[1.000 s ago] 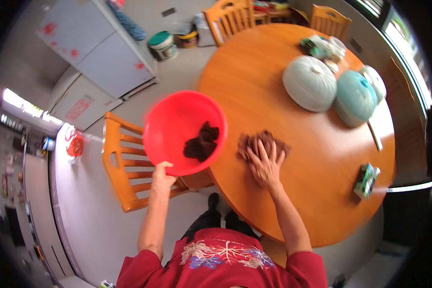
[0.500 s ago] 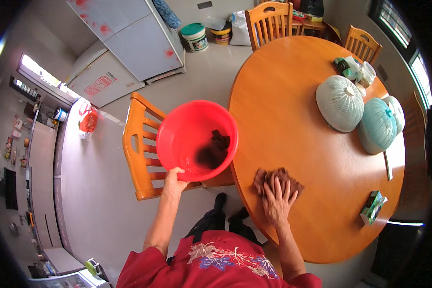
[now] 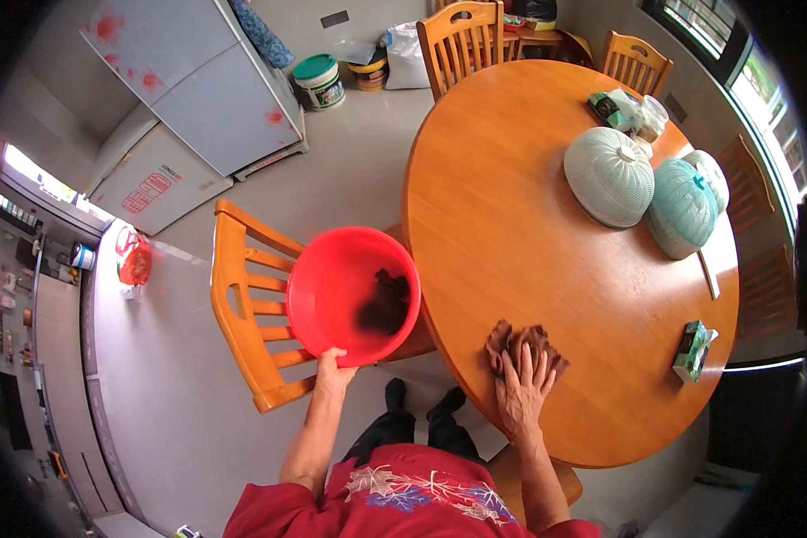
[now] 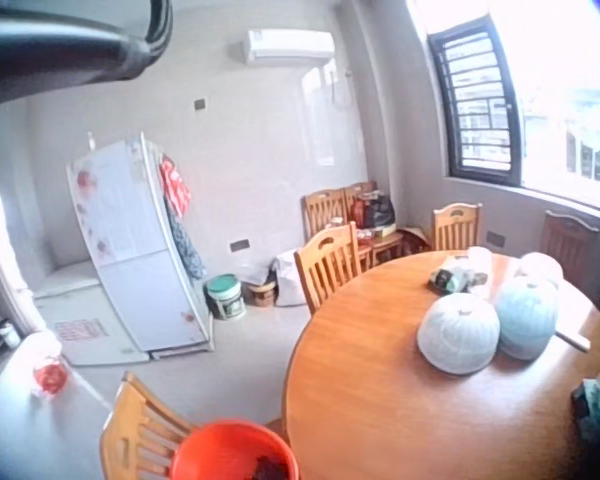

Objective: The person fills a red basin with water at the sink, then carries it to a dining table. They use a cloth to wipe the table surface, moving aside covered food containers and a tissue box to clean underneath, then replace the items and continue wiping the table.

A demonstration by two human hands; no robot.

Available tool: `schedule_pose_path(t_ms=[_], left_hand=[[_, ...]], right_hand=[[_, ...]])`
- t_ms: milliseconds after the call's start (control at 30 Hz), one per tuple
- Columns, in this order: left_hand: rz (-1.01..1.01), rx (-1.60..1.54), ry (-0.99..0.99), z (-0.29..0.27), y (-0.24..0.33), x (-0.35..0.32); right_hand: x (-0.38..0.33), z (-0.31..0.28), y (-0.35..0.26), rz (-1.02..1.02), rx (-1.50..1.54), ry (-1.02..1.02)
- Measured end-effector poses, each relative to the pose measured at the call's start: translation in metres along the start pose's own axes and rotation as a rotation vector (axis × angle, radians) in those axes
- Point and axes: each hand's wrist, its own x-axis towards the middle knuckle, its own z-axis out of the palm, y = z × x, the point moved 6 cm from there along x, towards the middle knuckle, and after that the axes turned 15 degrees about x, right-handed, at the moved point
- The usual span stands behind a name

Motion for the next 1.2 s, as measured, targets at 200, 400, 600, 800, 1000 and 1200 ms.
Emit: schedule_pose_path(t_ms=[200, 400, 600, 800, 1000, 1200], left_hand=[[-0.063, -0.143, 0.047, -0.017, -0.027, 0.03], [0.028, -0.188, 0.035, -0.027, -0.029, 0.068], [0.13, -0.092, 0.04, -0.056, -0.039, 0.1], [0.03, -0.194, 0.184, -0.085, -0.089, 0.149], [-0.054, -0.077, 0.314, -0.081, -0.133, 0.178], [-0.072, -0.111, 0.109, -0.112, -0.146, 0.231]], right_hand=[[-0.034, 0.004, -0.003, 0.114, -0.01, -0.089], [-0.055, 0.011, -0.003, 0.127, -0.053, -0.06], [-0.06, 0.01, -0.005, 0.117, -0.055, -0.128], [-0.059, 0.016, -0.003, 0.077, -0.072, -0.162], [-0.05, 0.012, -0.005, 0.069, -0.088, -0.191], [0.016, 0.022, -0.034, -0.07, -0.033, -0.28]])
